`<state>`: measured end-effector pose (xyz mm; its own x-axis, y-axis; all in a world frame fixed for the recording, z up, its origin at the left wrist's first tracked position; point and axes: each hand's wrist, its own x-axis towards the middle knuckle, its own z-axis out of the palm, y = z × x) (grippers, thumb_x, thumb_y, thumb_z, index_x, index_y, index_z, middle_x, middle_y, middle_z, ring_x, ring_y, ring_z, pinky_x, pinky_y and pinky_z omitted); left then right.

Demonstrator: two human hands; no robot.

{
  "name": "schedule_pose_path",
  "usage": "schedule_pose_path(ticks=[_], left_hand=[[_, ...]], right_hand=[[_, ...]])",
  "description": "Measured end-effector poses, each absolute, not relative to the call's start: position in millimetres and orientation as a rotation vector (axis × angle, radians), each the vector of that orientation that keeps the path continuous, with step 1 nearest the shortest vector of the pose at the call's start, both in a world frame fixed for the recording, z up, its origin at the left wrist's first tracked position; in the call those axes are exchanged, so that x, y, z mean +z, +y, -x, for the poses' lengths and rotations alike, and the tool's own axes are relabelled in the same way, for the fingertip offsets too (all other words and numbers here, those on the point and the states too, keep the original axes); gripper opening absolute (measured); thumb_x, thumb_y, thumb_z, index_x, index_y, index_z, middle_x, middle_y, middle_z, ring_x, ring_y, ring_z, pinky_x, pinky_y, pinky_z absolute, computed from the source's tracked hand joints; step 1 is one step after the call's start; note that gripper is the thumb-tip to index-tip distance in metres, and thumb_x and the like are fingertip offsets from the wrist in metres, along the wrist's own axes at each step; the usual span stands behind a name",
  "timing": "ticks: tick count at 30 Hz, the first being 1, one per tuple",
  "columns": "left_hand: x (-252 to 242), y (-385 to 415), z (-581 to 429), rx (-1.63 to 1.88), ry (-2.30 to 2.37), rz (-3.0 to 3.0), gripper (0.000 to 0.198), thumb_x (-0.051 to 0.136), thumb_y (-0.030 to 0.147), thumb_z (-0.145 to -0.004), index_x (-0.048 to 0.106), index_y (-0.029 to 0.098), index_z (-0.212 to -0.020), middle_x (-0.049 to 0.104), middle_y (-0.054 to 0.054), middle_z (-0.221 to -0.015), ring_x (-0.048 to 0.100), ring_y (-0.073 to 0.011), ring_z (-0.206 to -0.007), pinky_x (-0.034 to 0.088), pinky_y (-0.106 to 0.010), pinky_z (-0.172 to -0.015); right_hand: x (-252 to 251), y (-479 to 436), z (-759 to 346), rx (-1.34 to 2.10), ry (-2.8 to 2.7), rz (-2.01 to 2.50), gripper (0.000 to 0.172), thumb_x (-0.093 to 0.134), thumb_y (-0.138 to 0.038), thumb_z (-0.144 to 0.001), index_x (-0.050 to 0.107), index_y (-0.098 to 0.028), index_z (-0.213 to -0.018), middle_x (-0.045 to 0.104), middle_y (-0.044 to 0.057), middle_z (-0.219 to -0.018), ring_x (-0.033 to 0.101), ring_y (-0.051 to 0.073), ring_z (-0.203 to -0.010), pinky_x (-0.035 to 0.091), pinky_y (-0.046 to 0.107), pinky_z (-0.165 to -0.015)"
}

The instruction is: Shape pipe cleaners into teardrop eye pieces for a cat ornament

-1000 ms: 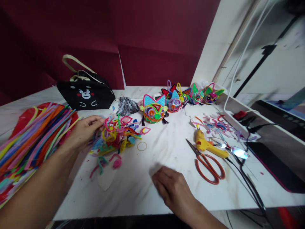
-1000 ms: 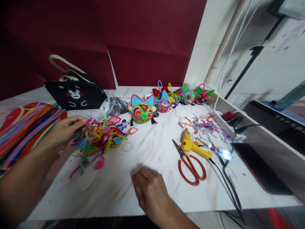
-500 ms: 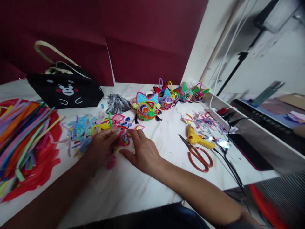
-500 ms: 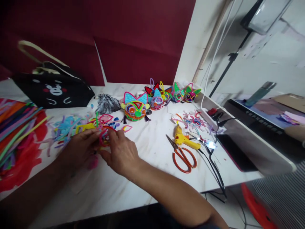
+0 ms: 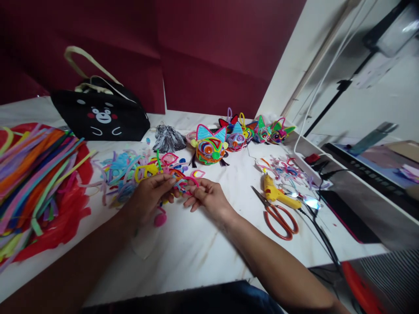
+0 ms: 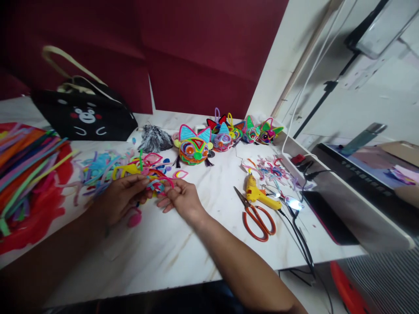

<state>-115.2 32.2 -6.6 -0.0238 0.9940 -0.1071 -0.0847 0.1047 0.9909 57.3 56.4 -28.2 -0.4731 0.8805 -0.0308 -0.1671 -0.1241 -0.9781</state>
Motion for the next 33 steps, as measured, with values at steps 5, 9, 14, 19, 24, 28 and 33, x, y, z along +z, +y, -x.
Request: schedule_pose_path(ticks=[5,9,14,19,24,28,33], left_hand=[[-9,32,113,1.141,1.200,-1.046,0.028,0.081,0.037,-0.062,0.067,0.018,-0.076,0.067,-0.002,-0.066,0.060,-0.0128,-0.057,0.048,-0.022,-0.051],[-7,31,111,1.120,1.193,-1.077,0.034,0.083,0.032,-0.060,0.064,0.018,-0.085,0.068,0.000,-0.065,0.062,-0.0141,-0.058,0.050,-0.023,-0.052],[-9,30,111,1.099,1.158,-1.194,0.040,0.076,0.034,-0.068,0.063,0.019,-0.102,0.061,0.003,-0.058,0.055,-0.0118,-0.048,0.042,-0.020,-0.044],[-14,31,115,1.027,1.219,-1.244,0.030,0.074,0.039,-0.070,0.062,0.018,-0.087,0.051,0.006,-0.046,0.042,-0.0086,-0.039,0.030,-0.019,-0.037],[-16,32,116,1.118,1.208,-1.203,0.025,0.072,0.039,-0.072,0.059,0.019,-0.080,0.055,0.004,-0.052,0.046,-0.0092,-0.043,0.033,-0.019,-0.039],[-15,32,115,1.143,1.183,-1.129,0.024,0.071,0.038,-0.073,0.059,0.018,-0.080,0.059,0.003,-0.056,0.050,-0.0101,-0.045,0.038,-0.020,-0.041],[-7,33,115,1.214,1.192,-0.982,0.029,0.072,0.038,-0.069,0.053,0.019,-0.079,0.060,0.002,-0.054,0.052,-0.0108,-0.046,0.037,-0.019,-0.041]], right_hand=[[-23,54,-59,1.763,-1.248,0.784,0.053,0.087,-0.048,-0.056,0.062,-0.017,-0.091,0.064,-0.004,-0.063,0.062,0.011,-0.051,0.051,0.021,-0.046],[-24,56,-61,1.830,-1.213,0.797,0.043,0.085,-0.050,-0.058,0.062,-0.015,-0.066,0.061,-0.003,-0.055,0.055,0.008,-0.042,0.045,0.018,-0.039],[-27,59,-62,1.883,-1.179,0.798,0.044,0.081,-0.054,-0.062,0.062,-0.014,-0.059,0.059,-0.003,-0.048,0.048,0.006,-0.034,0.037,0.017,-0.032],[-25,56,-64,1.976,-1.150,0.770,0.043,0.080,-0.053,-0.066,0.062,-0.014,-0.057,0.056,-0.003,-0.042,0.045,0.005,-0.033,0.032,0.016,-0.032],[-22,56,-67,2.071,-1.069,0.734,0.038,0.086,-0.044,-0.059,0.067,-0.014,-0.072,0.068,0.001,-0.064,0.058,0.007,-0.048,0.045,0.018,-0.044],[-21,57,-69,2.097,-1.040,0.721,0.036,0.087,-0.037,-0.058,0.068,-0.012,-0.076,0.069,0.002,-0.067,0.060,0.008,-0.051,0.047,0.019,-0.047],[-22,61,-70,2.075,-1.007,0.738,0.036,0.086,-0.041,-0.063,0.065,-0.013,-0.070,0.069,0.002,-0.065,0.058,0.007,-0.048,0.044,0.017,-0.043]])
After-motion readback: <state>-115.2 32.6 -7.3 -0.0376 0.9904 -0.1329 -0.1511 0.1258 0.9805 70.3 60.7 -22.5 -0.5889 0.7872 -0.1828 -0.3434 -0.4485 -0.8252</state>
